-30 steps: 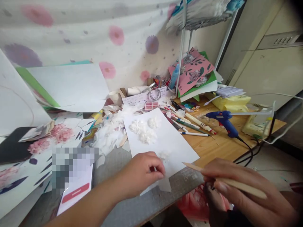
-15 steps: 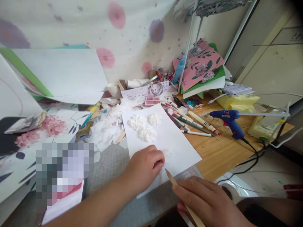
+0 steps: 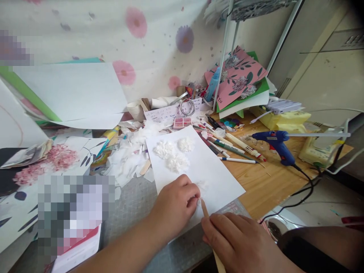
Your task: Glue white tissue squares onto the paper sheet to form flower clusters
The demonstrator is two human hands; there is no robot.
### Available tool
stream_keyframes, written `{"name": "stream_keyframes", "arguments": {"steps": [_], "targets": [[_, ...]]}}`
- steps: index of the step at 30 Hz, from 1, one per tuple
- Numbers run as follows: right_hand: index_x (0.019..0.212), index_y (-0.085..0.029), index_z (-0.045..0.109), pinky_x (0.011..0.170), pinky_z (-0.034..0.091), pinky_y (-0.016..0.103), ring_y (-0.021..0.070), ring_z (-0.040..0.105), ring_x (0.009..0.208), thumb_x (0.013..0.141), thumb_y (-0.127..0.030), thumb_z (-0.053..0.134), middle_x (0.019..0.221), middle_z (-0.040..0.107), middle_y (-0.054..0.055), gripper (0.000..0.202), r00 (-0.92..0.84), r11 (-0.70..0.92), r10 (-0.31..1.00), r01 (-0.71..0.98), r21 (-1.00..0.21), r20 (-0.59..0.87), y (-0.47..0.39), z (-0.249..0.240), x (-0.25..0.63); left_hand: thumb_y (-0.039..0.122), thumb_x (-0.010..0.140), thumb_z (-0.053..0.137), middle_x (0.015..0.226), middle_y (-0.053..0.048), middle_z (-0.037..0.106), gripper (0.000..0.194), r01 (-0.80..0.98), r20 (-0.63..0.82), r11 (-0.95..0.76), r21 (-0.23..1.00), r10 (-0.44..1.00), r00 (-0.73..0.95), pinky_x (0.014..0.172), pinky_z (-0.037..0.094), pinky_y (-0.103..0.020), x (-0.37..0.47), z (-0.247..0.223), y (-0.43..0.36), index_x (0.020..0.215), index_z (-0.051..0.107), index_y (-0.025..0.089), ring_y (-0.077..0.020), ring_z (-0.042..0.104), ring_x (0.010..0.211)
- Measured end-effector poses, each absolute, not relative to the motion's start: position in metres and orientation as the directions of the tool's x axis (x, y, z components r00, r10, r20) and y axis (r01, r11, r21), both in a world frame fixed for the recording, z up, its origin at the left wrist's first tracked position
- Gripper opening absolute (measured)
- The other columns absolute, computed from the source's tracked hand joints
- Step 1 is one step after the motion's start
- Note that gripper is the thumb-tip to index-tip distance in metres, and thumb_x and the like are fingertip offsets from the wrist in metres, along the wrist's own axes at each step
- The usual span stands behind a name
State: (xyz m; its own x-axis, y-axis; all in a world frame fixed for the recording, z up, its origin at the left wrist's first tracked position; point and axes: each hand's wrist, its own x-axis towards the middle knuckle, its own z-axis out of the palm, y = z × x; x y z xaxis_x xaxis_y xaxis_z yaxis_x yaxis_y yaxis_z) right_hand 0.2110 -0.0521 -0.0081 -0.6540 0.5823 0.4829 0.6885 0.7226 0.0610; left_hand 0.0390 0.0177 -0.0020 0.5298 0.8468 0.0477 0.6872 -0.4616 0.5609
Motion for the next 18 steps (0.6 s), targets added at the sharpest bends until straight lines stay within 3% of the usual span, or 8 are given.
{"name": "stream_keyframes", "arguments": {"steps": [13,18], "targets": [[0.087,-0.015,0.059,0.041,0.027,0.031,0.0180,0.050,0.048,0.079,-0.018,0.052,0.061,0.055,0.002,0.011,-0.638,0.664,0.618,0.737,0.130,0.459,-0.052,-0.004,0.196,0.014,0.080,0.046,0.082,-0.001,0.053,0.014,0.754,0.070,-0.508,0.417,0.845,0.531,0.064,0.040,-0.025,0.042,-0.004,0.017,0.078,0.059,0.020,-0.0138,0.051,0.072],[0.082,-0.016,0.060,0.041,0.029,0.032,0.0179,0.051,0.049,0.081,-0.020,0.053,0.062,0.056,0.002,0.008,-0.626,0.670,0.646,0.739,0.068,0.436,-0.053,0.001,0.197,0.015,0.081,0.046,0.081,-0.002,0.053,0.014,0.773,0.054,-0.497,0.395,0.852,0.520,0.063,0.040,-0.024,0.044,-0.002,0.017,0.075,0.059,0.020,-0.0139,0.052,0.071]]}}
